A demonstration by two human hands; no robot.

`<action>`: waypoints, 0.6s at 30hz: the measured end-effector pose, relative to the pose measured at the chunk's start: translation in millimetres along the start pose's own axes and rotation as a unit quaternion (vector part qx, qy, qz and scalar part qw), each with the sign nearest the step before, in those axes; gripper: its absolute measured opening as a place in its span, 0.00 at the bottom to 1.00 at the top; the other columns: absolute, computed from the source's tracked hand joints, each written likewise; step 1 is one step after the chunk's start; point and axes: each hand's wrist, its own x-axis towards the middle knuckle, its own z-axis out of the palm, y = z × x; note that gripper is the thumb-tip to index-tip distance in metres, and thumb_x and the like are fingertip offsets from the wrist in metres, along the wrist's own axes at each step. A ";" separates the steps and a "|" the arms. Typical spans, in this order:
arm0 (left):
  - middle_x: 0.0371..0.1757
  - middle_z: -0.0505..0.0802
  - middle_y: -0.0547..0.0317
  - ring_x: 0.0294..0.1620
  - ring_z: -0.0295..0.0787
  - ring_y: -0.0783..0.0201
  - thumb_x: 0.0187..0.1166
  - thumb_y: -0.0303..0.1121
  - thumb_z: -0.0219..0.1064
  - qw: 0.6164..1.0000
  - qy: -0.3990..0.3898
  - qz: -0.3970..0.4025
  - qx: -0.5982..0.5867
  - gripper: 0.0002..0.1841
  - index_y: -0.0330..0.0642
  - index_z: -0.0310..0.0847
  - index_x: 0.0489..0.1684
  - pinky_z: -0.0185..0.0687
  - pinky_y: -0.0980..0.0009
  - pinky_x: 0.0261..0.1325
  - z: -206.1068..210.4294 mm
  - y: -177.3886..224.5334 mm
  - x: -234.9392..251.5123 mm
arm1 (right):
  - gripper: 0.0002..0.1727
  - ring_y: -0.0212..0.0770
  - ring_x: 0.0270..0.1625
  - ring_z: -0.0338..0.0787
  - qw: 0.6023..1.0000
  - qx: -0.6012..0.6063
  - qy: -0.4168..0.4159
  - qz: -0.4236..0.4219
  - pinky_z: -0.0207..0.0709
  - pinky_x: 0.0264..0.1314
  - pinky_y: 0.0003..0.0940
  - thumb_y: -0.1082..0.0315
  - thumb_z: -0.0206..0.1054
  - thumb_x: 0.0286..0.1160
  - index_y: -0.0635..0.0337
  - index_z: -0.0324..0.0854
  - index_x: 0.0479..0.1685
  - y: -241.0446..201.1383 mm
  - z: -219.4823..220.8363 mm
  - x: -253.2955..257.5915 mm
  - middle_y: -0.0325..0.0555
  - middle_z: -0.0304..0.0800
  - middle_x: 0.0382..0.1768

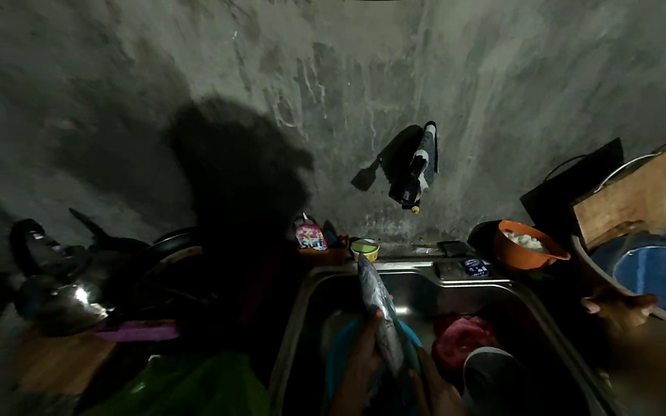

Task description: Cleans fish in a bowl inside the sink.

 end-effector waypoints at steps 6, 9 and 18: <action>0.43 0.89 0.54 0.38 0.90 0.67 0.75 0.39 0.64 1.000 -0.002 0.012 -0.015 0.30 0.30 0.60 0.72 0.90 0.70 0.43 -1.4 4.5 2.1 | 0.28 0.68 0.44 0.94 1.000 0.001 -0.023 0.006 0.85 0.52 0.62 0.66 0.56 0.89 0.77 0.66 0.82 -0.1 -3.3 2.7 0.71 0.92 0.46; 0.42 0.89 0.54 0.37 0.90 0.67 0.81 0.36 0.58 1.000 0.013 0.014 -0.020 0.24 0.30 0.61 0.71 0.90 0.70 0.42 -2.1 5.9 4.0 | 0.28 0.67 0.44 0.94 1.000 0.004 -0.031 0.002 0.85 0.51 0.61 0.66 0.56 0.89 0.76 0.66 0.82 0.8 -1.7 5.0 0.70 0.92 0.46; 0.41 0.88 0.55 0.37 0.89 0.69 0.85 0.33 0.52 0.998 0.051 0.033 0.015 0.20 0.29 0.64 0.69 0.89 0.70 0.43 -5.4 13.8 3.9 | 0.28 0.68 0.42 0.93 0.998 -0.016 -0.057 -0.004 0.85 0.50 0.62 0.67 0.56 0.89 0.76 0.66 0.83 0.4 -6.1 8.1 0.70 0.92 0.43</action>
